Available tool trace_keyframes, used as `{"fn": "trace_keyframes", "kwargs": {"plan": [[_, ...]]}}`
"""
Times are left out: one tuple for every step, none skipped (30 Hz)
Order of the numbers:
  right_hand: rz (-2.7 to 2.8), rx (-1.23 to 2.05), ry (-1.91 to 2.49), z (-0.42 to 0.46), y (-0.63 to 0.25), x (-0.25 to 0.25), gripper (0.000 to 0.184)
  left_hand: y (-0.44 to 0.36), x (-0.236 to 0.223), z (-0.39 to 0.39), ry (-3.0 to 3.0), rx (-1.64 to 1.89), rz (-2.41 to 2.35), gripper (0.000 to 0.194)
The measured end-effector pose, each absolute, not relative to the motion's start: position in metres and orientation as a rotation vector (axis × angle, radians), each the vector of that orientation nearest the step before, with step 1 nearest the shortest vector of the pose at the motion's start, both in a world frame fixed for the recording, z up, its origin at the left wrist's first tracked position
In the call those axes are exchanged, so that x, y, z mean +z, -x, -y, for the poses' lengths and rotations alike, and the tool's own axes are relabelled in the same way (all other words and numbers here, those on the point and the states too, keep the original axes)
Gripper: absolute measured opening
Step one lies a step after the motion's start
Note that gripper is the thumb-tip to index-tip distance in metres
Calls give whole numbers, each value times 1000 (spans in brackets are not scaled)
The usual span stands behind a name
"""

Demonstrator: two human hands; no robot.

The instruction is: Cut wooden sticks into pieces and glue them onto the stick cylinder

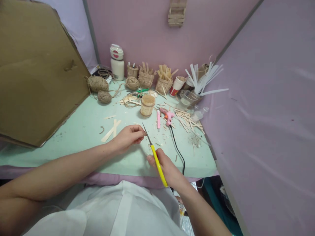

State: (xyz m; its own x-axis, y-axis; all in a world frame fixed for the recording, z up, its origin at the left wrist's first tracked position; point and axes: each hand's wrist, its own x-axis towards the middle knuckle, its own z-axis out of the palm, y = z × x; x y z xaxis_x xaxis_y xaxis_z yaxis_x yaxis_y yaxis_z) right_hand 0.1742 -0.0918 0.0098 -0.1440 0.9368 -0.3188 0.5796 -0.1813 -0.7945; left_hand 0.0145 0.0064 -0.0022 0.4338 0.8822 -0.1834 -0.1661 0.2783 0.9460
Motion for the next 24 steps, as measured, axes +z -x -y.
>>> {"fn": "trace_keyframes", "kwargs": {"plan": [[1686, 1290, 1734, 92, -174, 11, 34, -14, -1, -6, -1038, 824, -846, 13], [1674, 1318, 1722, 92, -172, 12, 34, -14, -1, -6, -1027, 823, -847, 14], [1664, 1335, 1711, 92, -171, 13, 35, -14, 0, -6, -1017, 825, -847, 14], [1656, 1335, 1704, 92, -169, 14, 36, -14, 0, -6, -1007, 829, -847, 15], [1648, 1330, 1700, 93, -167, 15, 36, -14, 0, -6, -1000, 836, -846, 15], [1641, 1324, 1697, 94, -165, 17, 36, -14, -1, -7, -993, 845, -843, 15], [1635, 1319, 1693, 94, -163, 18, 36, -14, -1, -7, -989, 853, -839, 16], [1630, 1316, 1690, 95, -162, 19, 36, -14, -2, -7, -986, 861, -836, 16], [1626, 1314, 1684, 95, -161, 20, 36, -14, -3, -7, -982, 867, -834, 16], [1624, 1312, 1676, 95, -160, 19, 35, -14, -3, -7, -979, 875, -833, 16], [1627, 1308, 1668, 94, -161, 18, 34, -15, -4, -6, -976, 882, -833, 16], [1633, 1300, 1661, 93, -161, 16, 34, -15, -4, -6, -974, 888, -836, 16], [1642, 1292, 1658, 92, -163, 13, 34, -15, -4, -6, -973, 892, -838, 16], [1648, 1277, 1659, 92, -164, 9, 33, -16, -4, -5, -975, 896, -840, 15], [1652, 1261, 1663, 91, -165, 4, 33, -16, -3, -5, -977, 899, -842, 16], [1649, 1242, 1671, 91, -166, 0, 33, -16, -2, -5, -979, 902, -843, 16], [1642, 1223, 1679, 91, -167, -3, 33, -16, -2, -5, -982, 904, -843, 16], [1637, 1208, 1686, 91, -168, -6, 34, -16, -1, -4, -983, 907, -843, 16], [1638, 1201, 1690, 91, -169, -8, 34, -16, -1, -4, -982, 911, -845, 17], [1641, 1194, 1694, 91, -169, -8, 34, -16, 0, -4, -982, 915, -847, 16], [1646, 1186, 1700, 91, -168, -8, 34, -16, 0, -4, -981, 917, -849, 16], [1654, 1178, 1706, 92, -168, -6, 34, -16, 0, -4, -981, 920, -850, 16], [1664, 1174, 1711, 92, -168, -5, 34, -16, -1, -4, -981, 923, -852, 16], [1673, 1173, 1715, 91, -167, -3, 34, -16, -1, -4, -981, 924, -851, 16]]}}
